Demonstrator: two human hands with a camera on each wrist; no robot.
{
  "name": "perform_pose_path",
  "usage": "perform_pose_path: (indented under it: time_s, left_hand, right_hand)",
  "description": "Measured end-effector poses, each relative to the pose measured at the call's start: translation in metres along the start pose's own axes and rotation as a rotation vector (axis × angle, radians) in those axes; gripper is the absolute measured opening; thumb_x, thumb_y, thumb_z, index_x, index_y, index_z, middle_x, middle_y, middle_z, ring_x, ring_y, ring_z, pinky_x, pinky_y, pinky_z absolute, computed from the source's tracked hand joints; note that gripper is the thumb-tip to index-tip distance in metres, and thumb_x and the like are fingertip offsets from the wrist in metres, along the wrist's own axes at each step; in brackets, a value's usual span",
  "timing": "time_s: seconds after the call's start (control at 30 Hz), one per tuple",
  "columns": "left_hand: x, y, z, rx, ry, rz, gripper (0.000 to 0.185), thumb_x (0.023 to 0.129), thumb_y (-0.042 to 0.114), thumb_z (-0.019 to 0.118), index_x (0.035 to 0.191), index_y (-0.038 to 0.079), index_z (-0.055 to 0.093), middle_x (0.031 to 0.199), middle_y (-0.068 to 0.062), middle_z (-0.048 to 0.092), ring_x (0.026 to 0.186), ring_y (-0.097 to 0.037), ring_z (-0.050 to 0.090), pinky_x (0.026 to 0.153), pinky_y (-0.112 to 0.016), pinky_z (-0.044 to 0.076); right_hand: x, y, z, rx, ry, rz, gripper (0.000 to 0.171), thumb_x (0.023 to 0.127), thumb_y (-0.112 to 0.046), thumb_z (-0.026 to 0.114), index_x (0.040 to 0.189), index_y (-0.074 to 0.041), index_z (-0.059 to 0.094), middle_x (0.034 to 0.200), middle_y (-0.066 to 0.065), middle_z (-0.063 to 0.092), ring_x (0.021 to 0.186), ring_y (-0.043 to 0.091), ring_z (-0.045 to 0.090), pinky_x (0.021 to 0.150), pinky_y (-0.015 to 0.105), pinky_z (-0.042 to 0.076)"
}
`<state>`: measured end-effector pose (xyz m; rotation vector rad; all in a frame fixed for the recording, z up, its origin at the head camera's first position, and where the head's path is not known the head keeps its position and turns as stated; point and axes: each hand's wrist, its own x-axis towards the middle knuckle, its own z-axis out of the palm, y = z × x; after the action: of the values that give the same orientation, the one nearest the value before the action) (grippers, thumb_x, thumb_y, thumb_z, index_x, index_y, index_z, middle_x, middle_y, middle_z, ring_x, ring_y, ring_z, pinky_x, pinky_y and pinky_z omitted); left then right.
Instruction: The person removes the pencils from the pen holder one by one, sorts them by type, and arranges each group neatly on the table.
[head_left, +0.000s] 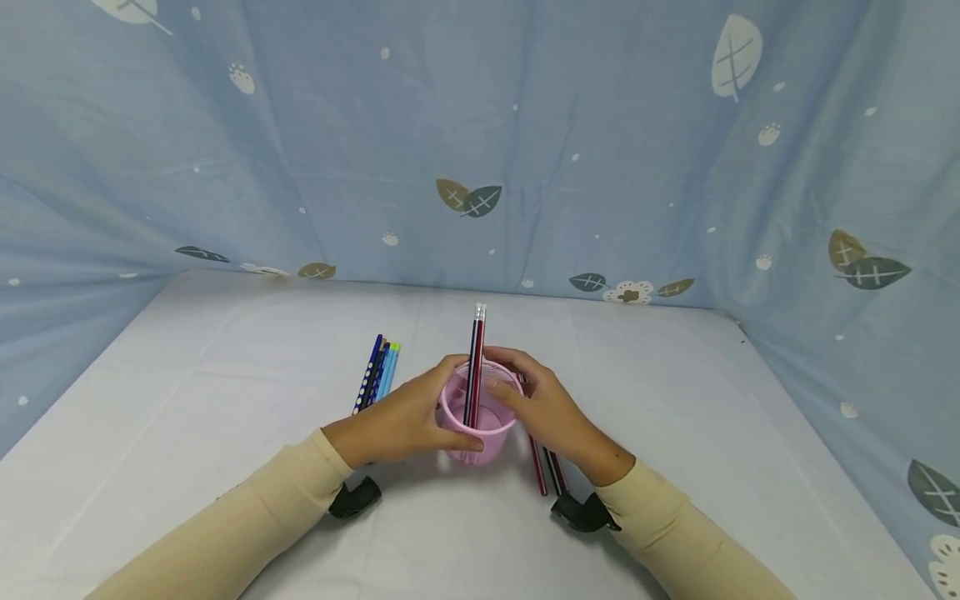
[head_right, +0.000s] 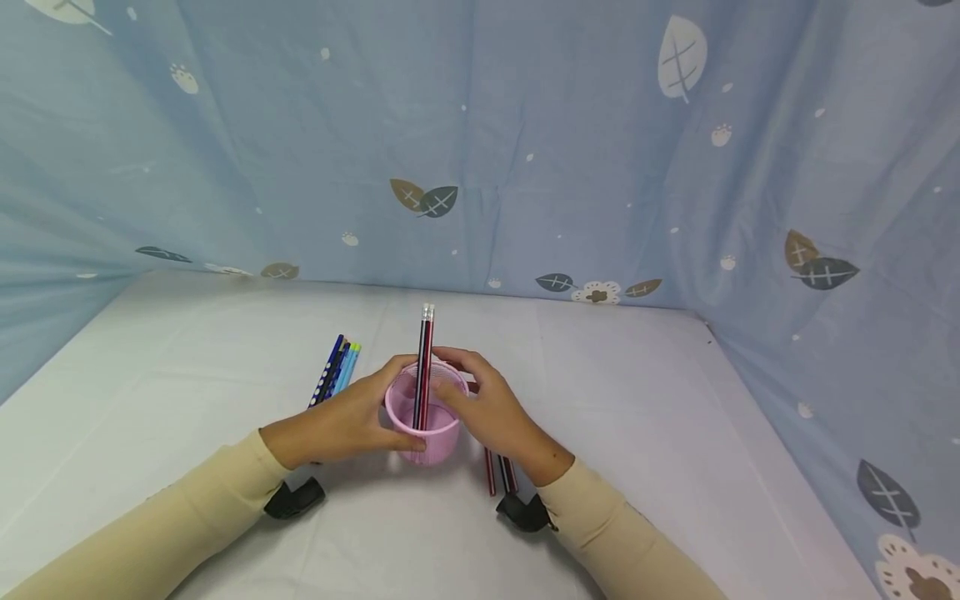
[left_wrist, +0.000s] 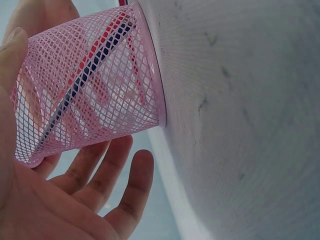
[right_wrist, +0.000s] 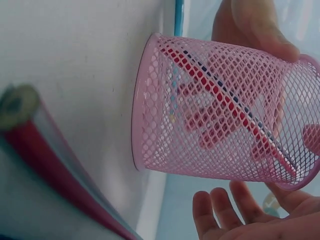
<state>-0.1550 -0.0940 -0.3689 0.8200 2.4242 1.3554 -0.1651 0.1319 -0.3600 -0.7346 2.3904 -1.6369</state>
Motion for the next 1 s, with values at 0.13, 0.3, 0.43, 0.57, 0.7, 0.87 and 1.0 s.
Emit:
perform_pose_path:
  time_s: [0.13, 0.3, 0.43, 0.57, 0.7, 0.87, 1.0]
  left_hand:
    - [0.0004, 0.0002, 0.0002, -0.003, -0.001, -0.002, 0.099, 0.074, 0.042, 0.088, 0.151, 0.026, 0.028, 0.134, 0.0, 0.059, 0.117, -0.009, 0.057, 0.101, -0.037, 0.049]
    - [0.0008, 0.0, 0.0002, -0.002, 0.001, -0.001, 0.098, 0.074, 0.044, 0.087, 0.151, 0.027, 0.029, 0.133, 0.005, 0.058, 0.117, -0.009, 0.057, 0.101, -0.036, 0.049]
    - [0.0012, 0.0, 0.0002, 0.002, 0.005, -0.003, 0.096, 0.074, 0.046, 0.087, 0.149, 0.031, 0.029, 0.131, 0.009, 0.057, 0.117, -0.008, 0.057, 0.101, -0.035, 0.049]
    - [0.001, 0.0001, -0.0001, 0.007, 0.007, -0.003, 0.096, 0.074, 0.045, 0.087, 0.149, 0.031, 0.029, 0.132, 0.01, 0.057, 0.117, -0.008, 0.057, 0.101, -0.035, 0.049]
    - [0.0005, 0.0005, -0.0001, 0.006, 0.006, -0.007, 0.096, 0.074, 0.044, 0.087, 0.149, 0.032, 0.029, 0.133, 0.01, 0.056, 0.119, -0.008, 0.056, 0.102, -0.036, 0.049]
    - [0.0003, 0.0001, 0.0001, 0.0, 0.009, -0.005, 0.095, 0.074, 0.041, 0.088, 0.149, 0.032, 0.029, 0.135, 0.008, 0.056, 0.12, -0.009, 0.056, 0.103, -0.037, 0.048]
    - [0.0002, 0.0002, 0.0002, 0.009, 0.008, -0.011, 0.095, 0.074, 0.042, 0.088, 0.149, 0.032, 0.029, 0.134, 0.007, 0.056, 0.119, -0.009, 0.056, 0.102, -0.036, 0.049]
  right_hand:
    - [0.0009, 0.0005, 0.001, 0.041, -0.018, -0.001, 0.051, 0.1, -0.027, 0.062, 0.146, -0.01, 0.047, 0.142, 0.013, 0.056, 0.132, 0.032, 0.053, 0.107, 0.046, 0.046]
    - [0.0014, 0.0011, 0.0023, 0.072, -0.026, 0.01, 0.048, 0.099, -0.02, 0.062, 0.145, -0.011, 0.049, 0.139, 0.012, 0.059, 0.13, 0.029, 0.054, 0.106, 0.041, 0.046]
    - [0.0019, 0.0018, 0.0034, 0.09, -0.02, 0.008, 0.045, 0.099, -0.017, 0.063, 0.142, -0.014, 0.052, 0.137, 0.009, 0.06, 0.128, 0.024, 0.055, 0.105, 0.036, 0.047]
    - [0.0025, 0.0027, 0.0037, 0.114, -0.016, 0.009, 0.043, 0.098, -0.014, 0.062, 0.14, -0.015, 0.053, 0.136, 0.007, 0.06, 0.127, 0.022, 0.055, 0.103, 0.029, 0.047]
    - [0.0035, 0.0037, 0.004, 0.136, -0.014, 0.014, 0.043, 0.098, -0.012, 0.063, 0.139, -0.013, 0.053, 0.136, 0.009, 0.059, 0.127, 0.021, 0.054, 0.102, 0.025, 0.047]
    - [0.0037, 0.0035, 0.0039, 0.142, -0.007, 0.03, 0.041, 0.098, -0.013, 0.063, 0.138, -0.012, 0.054, 0.135, 0.009, 0.059, 0.127, 0.021, 0.053, 0.104, 0.028, 0.046]
    - [0.0035, 0.0023, 0.0033, 0.143, 0.037, 0.058, 0.034, 0.098, -0.018, 0.063, 0.131, -0.011, 0.058, 0.133, 0.008, 0.061, 0.13, 0.022, 0.052, 0.107, 0.035, 0.045]
